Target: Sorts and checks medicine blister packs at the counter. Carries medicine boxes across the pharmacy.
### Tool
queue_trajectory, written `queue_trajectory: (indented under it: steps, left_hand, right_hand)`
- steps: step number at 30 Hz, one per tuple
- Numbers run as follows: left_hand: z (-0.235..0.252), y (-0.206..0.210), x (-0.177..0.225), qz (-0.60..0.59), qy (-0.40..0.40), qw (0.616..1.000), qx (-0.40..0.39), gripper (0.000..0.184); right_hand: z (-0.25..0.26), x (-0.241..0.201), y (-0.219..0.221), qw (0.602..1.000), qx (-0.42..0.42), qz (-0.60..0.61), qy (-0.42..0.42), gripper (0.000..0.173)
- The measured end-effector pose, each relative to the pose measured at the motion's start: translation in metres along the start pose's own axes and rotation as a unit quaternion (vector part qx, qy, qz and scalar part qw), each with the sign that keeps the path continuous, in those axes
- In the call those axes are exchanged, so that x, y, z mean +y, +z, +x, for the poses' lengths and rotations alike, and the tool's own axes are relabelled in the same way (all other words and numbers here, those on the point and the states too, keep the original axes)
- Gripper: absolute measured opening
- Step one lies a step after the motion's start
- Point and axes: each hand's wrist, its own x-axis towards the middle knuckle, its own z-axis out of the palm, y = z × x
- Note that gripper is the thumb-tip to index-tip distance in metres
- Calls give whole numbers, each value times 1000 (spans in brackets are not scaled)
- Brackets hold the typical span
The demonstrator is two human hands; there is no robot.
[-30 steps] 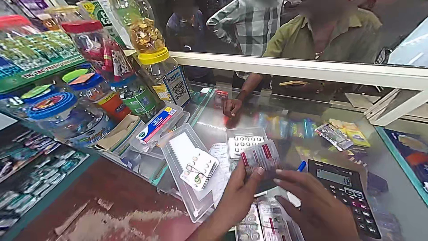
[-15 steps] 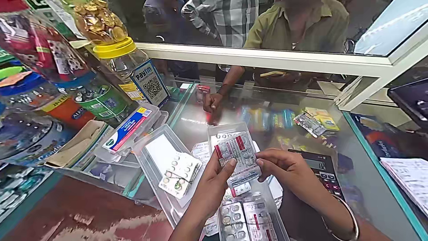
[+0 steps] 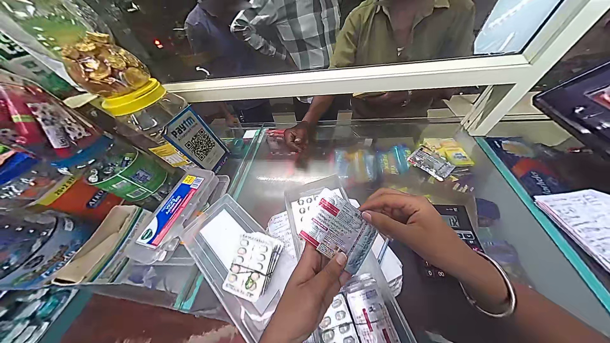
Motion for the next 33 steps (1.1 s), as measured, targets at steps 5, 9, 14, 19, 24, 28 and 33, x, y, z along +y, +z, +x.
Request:
queue_trajectory:
  steps: [5, 9, 14, 19, 24, 28, 33]
  left_hand:
    - [-4, 7, -8, 77, -2, 997, 4, 39]
    - [-5, 14, -15, 120, 14, 993, -2, 32]
    - [-3, 20, -17, 127, 20, 992, 8, 30]
    - [-2, 22, -19, 124, 23, 992, 23, 29]
    - [2, 22, -21, 113, 16, 992, 51, 29]
    - [5, 25, -24, 119, 8, 989, 82, 28]
    - [10, 24, -27, 100, -1, 988, 120, 30]
  right_hand:
    - [3, -1, -5, 1000, -2, 15, 2, 13]
    - [4, -3, -9, 999, -8, 27, 15, 12]
    - [3, -4, -12, 999, -11, 41, 24, 12]
    - [4, -4, -16, 998, -29, 50, 28, 13]
    - [7, -1, -18, 996, -43, 60, 41, 15]
    - [10, 4, -35, 990, -88, -110, 5, 27]
    - [28, 5, -110, 895, -105, -394, 180, 44]
